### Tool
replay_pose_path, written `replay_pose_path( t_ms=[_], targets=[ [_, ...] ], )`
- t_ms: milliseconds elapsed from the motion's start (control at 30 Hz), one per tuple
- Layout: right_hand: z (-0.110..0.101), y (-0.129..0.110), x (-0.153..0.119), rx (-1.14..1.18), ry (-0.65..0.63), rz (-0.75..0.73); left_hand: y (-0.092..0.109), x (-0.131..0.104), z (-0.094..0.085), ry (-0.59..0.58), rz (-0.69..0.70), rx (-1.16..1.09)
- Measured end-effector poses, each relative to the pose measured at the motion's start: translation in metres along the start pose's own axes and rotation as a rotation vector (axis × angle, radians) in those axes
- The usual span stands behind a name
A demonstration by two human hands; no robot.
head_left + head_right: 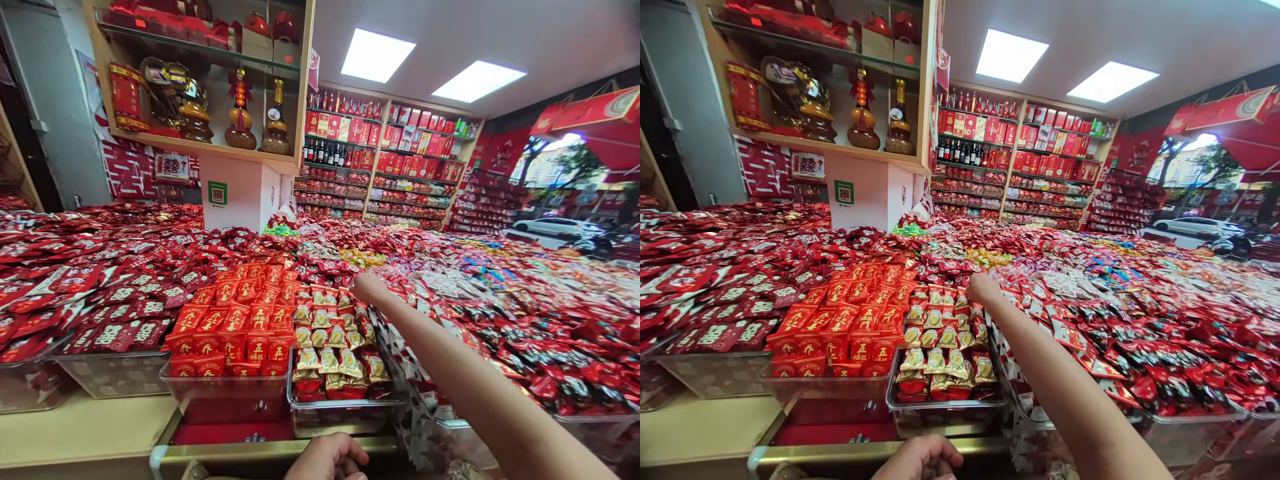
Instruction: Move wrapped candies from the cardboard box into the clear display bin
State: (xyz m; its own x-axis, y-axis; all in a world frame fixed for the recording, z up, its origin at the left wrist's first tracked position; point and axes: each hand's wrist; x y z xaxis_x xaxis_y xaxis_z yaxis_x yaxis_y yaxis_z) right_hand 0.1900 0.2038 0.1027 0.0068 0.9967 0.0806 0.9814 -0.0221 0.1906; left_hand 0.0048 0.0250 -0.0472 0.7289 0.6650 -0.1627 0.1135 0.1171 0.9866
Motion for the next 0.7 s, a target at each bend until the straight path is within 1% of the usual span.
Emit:
replay_pose_path(
  t_ms=[67,133,200,267,367,433,533,600,633,700],
  targets=[
    [-0.004,-0.001,-0.01,-0.007,0.012,-0.128,0.011,-0.004,0.002,0.014,-0.004,0.014],
    [-0.005,-0.003,-0.021,-0.012,0.013,-0.26,0.017,-0.008,0.003,0.026,-0.015,-0.003],
    [-0.003,-0.006,-0.029,-0.026,0.013,-0.353,0.017,-0.008,0.003,0.029,-0.015,-0.009],
    [0.002,-0.008,-0.034,-0.047,0.021,-0.394,0.012,-0.006,0.002,0.023,-0.009,0.003],
    [0.011,-0.01,-0.034,-0.065,0.04,-0.396,0.006,-0.003,0.0,0.007,0.022,-0.009],
    [0.014,-0.011,-0.033,-0.059,0.05,-0.376,0.007,-0.004,0.0,0.011,0.033,-0.012],
    [0.005,-0.013,-0.038,-0.025,0.086,-0.326,0.018,-0.008,0.003,0.035,0.005,0.027],
    [-0.008,-0.014,-0.053,0.007,0.136,-0.279,0.023,-0.01,0.005,0.042,-0.013,0.03],
    [-0.014,-0.015,-0.066,0.014,0.17,-0.255,0.024,-0.011,0.005,0.038,-0.015,0.023],
    [-0.02,-0.018,-0.103,0.077,0.215,-0.242,0.024,-0.011,0.004,0.02,-0.014,0.003]
  ],
)
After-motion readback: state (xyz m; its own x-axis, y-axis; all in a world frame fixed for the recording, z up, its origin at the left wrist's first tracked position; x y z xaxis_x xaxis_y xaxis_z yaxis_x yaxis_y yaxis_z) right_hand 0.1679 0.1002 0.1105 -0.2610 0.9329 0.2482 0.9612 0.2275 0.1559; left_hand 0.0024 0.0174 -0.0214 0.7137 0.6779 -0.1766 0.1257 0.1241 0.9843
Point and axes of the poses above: each hand's wrist, its own x-axis towards the middle knuckle, its own z-axis out of the palm, y = z × x, and after that the axes turned 6 degrees about -x, right-handed
